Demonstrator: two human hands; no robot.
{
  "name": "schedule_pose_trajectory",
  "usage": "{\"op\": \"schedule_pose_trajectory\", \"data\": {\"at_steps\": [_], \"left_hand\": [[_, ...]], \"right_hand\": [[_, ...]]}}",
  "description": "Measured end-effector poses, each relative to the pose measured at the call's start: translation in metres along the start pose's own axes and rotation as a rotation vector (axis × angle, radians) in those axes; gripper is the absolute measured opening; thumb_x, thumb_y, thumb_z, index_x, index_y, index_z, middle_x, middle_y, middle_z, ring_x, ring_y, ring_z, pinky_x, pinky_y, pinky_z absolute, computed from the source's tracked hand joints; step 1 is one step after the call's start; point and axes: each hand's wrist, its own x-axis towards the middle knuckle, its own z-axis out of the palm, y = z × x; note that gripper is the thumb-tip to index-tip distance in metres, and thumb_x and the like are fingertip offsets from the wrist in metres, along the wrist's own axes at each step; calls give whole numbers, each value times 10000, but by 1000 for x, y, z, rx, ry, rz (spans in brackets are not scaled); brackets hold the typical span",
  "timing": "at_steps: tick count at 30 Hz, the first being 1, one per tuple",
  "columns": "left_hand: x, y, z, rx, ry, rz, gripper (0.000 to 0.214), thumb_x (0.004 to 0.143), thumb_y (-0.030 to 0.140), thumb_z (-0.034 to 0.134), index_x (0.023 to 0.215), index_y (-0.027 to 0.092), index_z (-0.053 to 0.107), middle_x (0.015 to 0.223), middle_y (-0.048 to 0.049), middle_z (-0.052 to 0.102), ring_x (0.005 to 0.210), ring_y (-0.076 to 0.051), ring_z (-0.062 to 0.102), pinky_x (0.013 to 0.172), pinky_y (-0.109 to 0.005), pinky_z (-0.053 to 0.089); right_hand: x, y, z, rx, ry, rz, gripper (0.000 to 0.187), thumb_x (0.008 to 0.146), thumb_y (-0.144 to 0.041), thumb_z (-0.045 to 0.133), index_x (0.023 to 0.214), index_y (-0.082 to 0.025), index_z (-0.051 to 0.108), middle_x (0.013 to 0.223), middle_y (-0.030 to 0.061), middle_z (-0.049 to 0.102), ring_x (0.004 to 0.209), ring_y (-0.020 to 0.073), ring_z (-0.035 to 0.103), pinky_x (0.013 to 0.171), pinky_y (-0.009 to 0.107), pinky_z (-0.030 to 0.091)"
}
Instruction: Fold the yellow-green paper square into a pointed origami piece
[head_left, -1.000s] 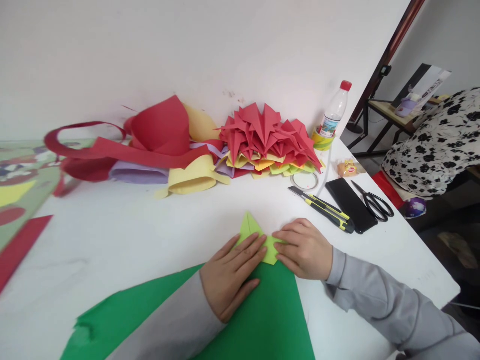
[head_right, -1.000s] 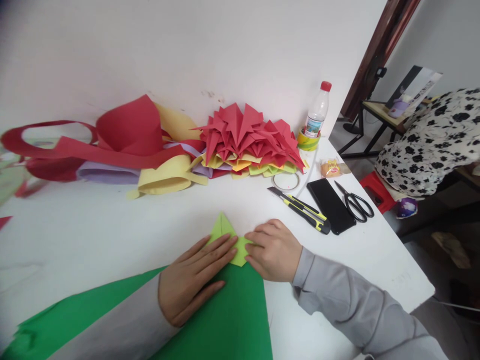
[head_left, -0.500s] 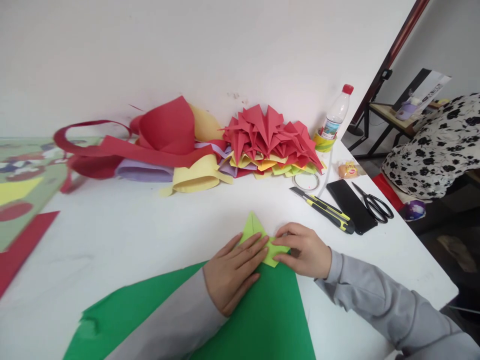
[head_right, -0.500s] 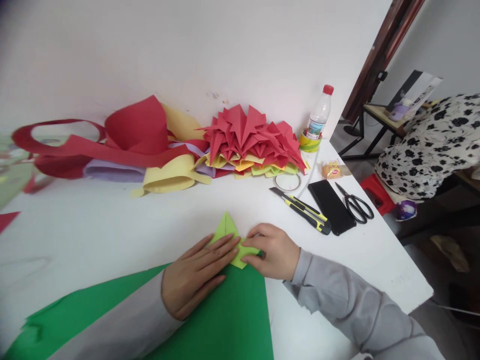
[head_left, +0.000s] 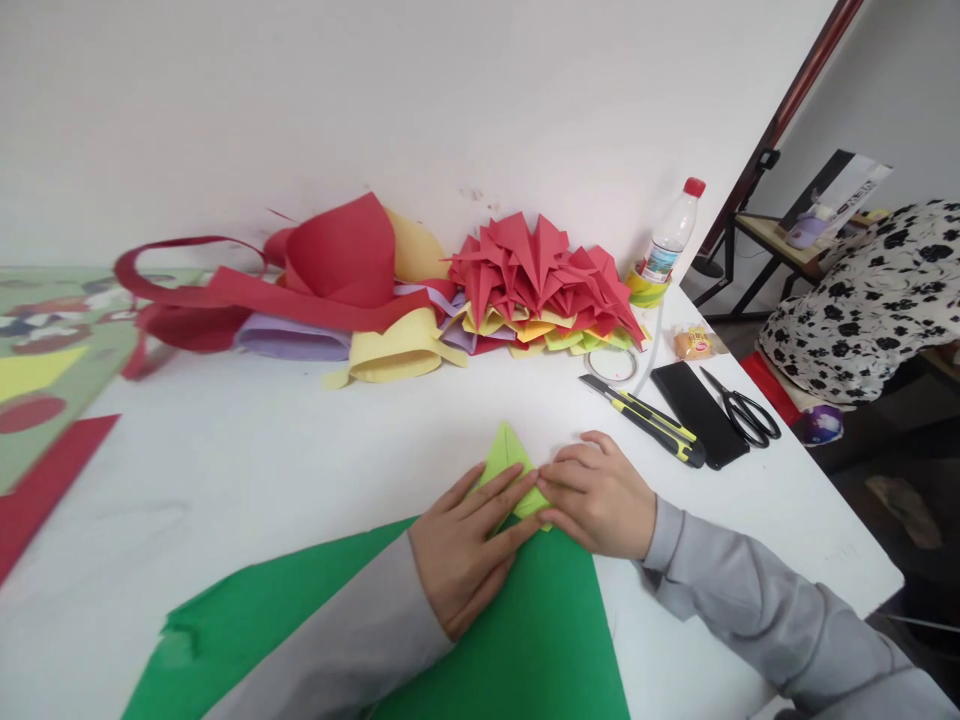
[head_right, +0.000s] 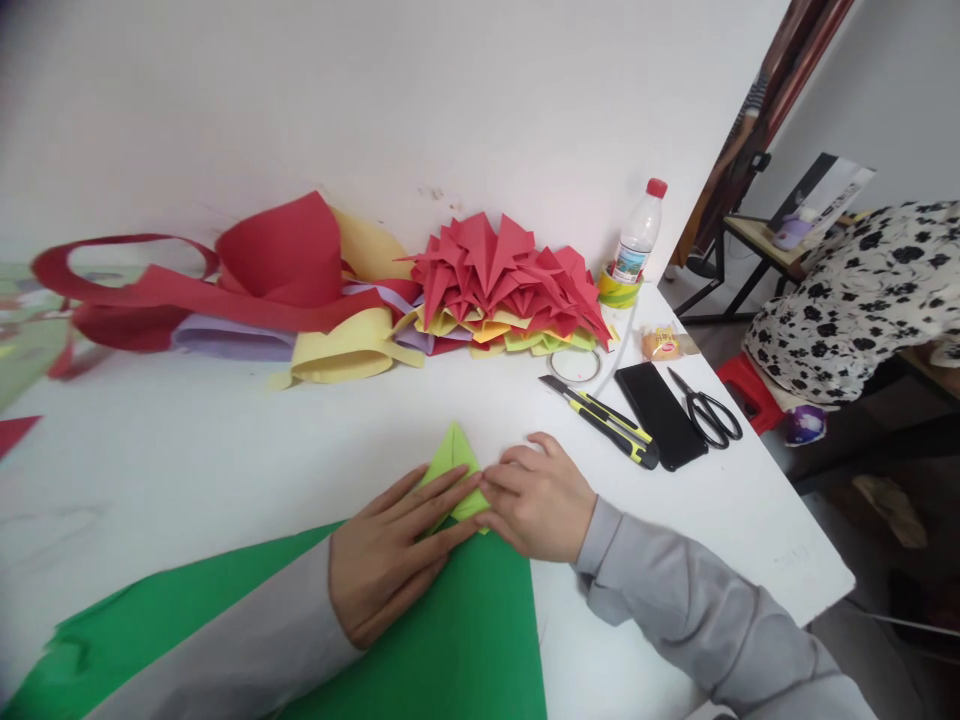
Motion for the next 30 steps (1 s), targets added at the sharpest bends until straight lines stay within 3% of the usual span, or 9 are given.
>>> {"op": "schedule_pose_trajectory", "data": {"at_steps": [3, 7, 11, 14, 17, 20, 22, 25, 30], "left_hand": [[1, 4, -5, 0, -6, -4, 521, 856, 85, 410, 1354, 205, 506, 1412, -139, 559, 1405, -287, 392, 1137, -539, 318], [0, 7, -8, -43, 82, -28, 618, 859, 159, 422, 1471, 114, 349, 1364, -169, 595, 1372, -291, 439, 1135, -495, 350], [0, 8, -9, 7, 92, -29, 480, 867, 180, 433, 1336, 119, 514, 1320, -163, 628, 1328, -291, 490, 1152, -518, 311], [4, 10, -17, 86, 88, -87, 365, 880, 288, 463, 1171, 153, 638, 1358, -181, 588, 1330, -340, 475, 1129, -576, 313], [5, 16, -28, 205, 149, -128, 335, 875, 389, 525, 1081, 180, 688, 1271, -205, 622, 1190, -381, 568, 987, -568, 449], [2, 31, -31, 362, 201, -128, 267, 863, 280, 593, 1046, 113, 692, 968, -170, 700, 869, -300, 641, 754, -419, 513], [-1, 44, -27, 351, 142, -225, 290, 886, 242, 555, 1077, 64, 679, 969, -176, 699, 894, -300, 628, 792, -417, 493], [-2, 59, -17, 286, 70, -296, 414, 933, 346, 466, 1175, 65, 650, 1156, -200, 667, 1023, -352, 594, 874, -458, 456], [0, 56, -11, 260, 24, -317, 492, 942, 388, 429, 1223, 33, 620, 1109, -185, 672, 959, -340, 576, 813, -462, 438]], "right_hand": [[-4, -3, 1, -102, -46, -40, 247, 968, -330, 541, 1092, -159, 670, 1041, 95, 709, 1004, 246, 586, 1029, 524, 357], [-7, -3, 2, -125, -17, -71, 274, 964, -348, 544, 1116, -151, 659, 1078, 103, 705, 1001, 247, 588, 1026, 526, 365], [-6, -4, 1, -138, 23, -93, 277, 969, -329, 527, 1101, -130, 668, 1129, 115, 706, 1047, 254, 577, 1038, 524, 370], [-4, -5, -1, -138, 44, -125, 255, 973, -290, 518, 1070, -118, 679, 1127, 113, 710, 1064, 254, 579, 1035, 529, 379], [-4, -6, -1, -138, 6, -124, 228, 965, -286, 540, 1060, -140, 687, 1116, 108, 712, 1064, 252, 585, 1040, 545, 381], [-5, -6, 0, -148, -6, -116, 223, 968, -297, 543, 1047, -153, 693, 1131, 103, 711, 1074, 253, 586, 1053, 551, 375], [-6, -6, 1, -158, 12, -126, 226, 976, -293, 527, 1033, -153, 696, 1129, 96, 715, 1073, 248, 588, 1064, 542, 370], [-5, -8, 1, -166, 53, -140, 214, 974, -268, 529, 1046, -141, 686, 1109, 94, 719, 1062, 237, 592, 1072, 523, 360], [-4, -9, -1, -133, 71, -123, 221, 979, -295, 529, 1089, -151, 656, 1104, 83, 715, 1032, 220, 595, 1096, 515, 294]]}}
